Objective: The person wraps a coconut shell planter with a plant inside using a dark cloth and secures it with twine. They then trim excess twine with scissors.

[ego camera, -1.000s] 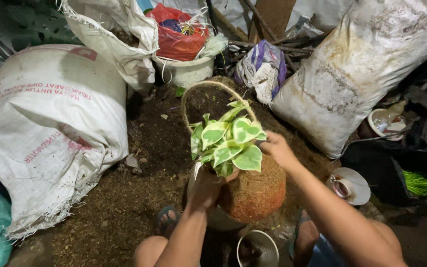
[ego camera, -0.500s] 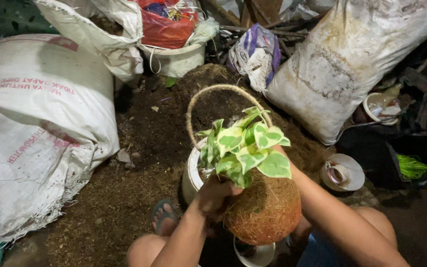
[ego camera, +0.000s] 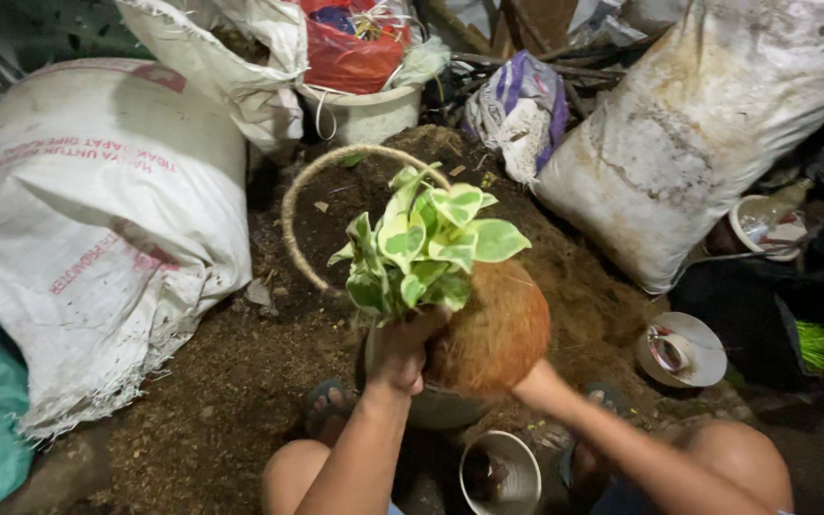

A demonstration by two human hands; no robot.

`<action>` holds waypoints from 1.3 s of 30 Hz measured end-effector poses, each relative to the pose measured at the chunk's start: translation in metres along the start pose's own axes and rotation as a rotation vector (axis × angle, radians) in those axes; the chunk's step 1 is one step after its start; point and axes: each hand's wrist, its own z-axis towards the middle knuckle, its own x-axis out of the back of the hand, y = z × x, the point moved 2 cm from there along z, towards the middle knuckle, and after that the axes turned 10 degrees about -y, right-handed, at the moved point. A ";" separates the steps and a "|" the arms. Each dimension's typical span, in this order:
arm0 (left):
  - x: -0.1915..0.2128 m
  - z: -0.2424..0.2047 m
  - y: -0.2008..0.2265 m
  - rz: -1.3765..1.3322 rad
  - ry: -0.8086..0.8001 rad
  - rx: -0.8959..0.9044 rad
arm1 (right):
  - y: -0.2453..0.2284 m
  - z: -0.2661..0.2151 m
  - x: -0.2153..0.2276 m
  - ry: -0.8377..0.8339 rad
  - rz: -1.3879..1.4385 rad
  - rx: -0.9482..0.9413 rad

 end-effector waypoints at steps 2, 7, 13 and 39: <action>-0.008 -0.001 0.014 0.184 -0.016 -0.211 | -0.029 -0.047 -0.026 -0.118 -0.095 0.196; -0.020 -0.003 0.038 1.274 0.082 -0.471 | -0.132 -0.134 -0.008 -0.110 -0.507 0.765; -0.032 -0.013 0.048 0.782 -0.031 -0.180 | -0.210 -0.094 0.070 0.299 -0.542 0.910; -0.008 -0.008 0.000 0.076 0.009 -0.219 | -0.202 -0.016 0.097 0.335 0.009 0.519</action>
